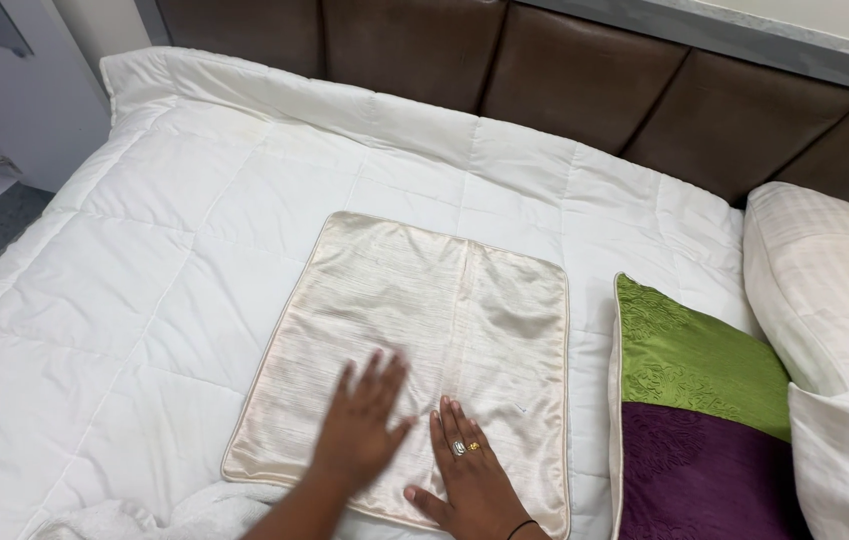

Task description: The person removes a white pillow from a beige pillowcase on a bed. They pull the pillow out by hand, then smooth and fold the empty pillowcase flat on the bed surface.

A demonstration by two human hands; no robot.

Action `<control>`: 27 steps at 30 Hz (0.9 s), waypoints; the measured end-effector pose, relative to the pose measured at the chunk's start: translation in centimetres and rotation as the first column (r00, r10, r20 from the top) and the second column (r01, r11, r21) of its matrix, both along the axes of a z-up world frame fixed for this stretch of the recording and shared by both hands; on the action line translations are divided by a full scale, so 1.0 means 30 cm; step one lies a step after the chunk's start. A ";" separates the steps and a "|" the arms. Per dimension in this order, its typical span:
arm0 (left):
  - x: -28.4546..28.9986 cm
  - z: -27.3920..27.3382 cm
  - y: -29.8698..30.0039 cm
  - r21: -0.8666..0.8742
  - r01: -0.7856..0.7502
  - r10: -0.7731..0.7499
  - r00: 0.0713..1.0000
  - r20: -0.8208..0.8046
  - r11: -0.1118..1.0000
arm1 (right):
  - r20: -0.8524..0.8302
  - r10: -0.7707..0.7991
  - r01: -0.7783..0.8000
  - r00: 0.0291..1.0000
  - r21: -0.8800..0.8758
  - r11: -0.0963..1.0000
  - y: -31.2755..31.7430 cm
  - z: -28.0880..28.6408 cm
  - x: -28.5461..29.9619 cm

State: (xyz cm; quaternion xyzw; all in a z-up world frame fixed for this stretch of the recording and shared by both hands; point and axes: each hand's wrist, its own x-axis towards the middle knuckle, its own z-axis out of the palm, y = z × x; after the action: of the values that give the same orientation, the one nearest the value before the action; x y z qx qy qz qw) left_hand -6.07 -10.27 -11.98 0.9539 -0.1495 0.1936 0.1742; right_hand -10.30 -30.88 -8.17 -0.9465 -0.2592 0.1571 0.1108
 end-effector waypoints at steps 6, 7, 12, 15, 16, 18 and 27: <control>-0.061 0.005 -0.084 0.033 0.177 -0.176 0.984 -0.027 0.984 | -0.037 -0.015 0.012 0.999 -0.080 0.997 -0.002 0.014 -0.013; -0.064 0.013 -0.074 0.041 0.198 -0.197 0.980 -0.042 0.979 | -0.034 -0.015 0.013 0.999 -0.073 0.997 -0.002 0.008 -0.014; 0.017 0.045 -0.051 0.080 0.209 -0.200 0.974 -0.107 0.975 | -0.084 -0.047 0.039 0.995 -0.097 0.995 0.021 0.052 -0.013; 0.130 0.031 0.009 0.128 0.108 -0.086 0.982 -0.170 0.986 | -0.138 -0.062 0.038 0.988 -0.170 0.985 0.037 0.097 -0.007; 0.170 0.012 0.034 0.154 0.028 0.001 0.983 -0.184 0.988 | -0.166 -0.068 0.032 0.984 -0.211 0.977 0.042 0.113 -0.009; 0.185 -0.005 0.138 0.148 -0.052 0.078 0.982 -0.172 0.988 | -0.186 -0.068 0.027 0.980 -0.215 0.976 0.054 0.149 -0.013; 0.128 0.063 0.052 0.165 0.056 -0.074 0.992 0.100 0.985 | -0.083 -0.039 0.042 0.996 0.036 0.998 0.019 0.065 -0.003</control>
State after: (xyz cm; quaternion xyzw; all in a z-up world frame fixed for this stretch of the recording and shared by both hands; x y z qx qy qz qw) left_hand -2.21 -8.71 -10.09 0.9479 -0.2048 0.2251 0.0941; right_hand -10.38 -30.32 -6.22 -0.9420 -0.2382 0.1886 0.1425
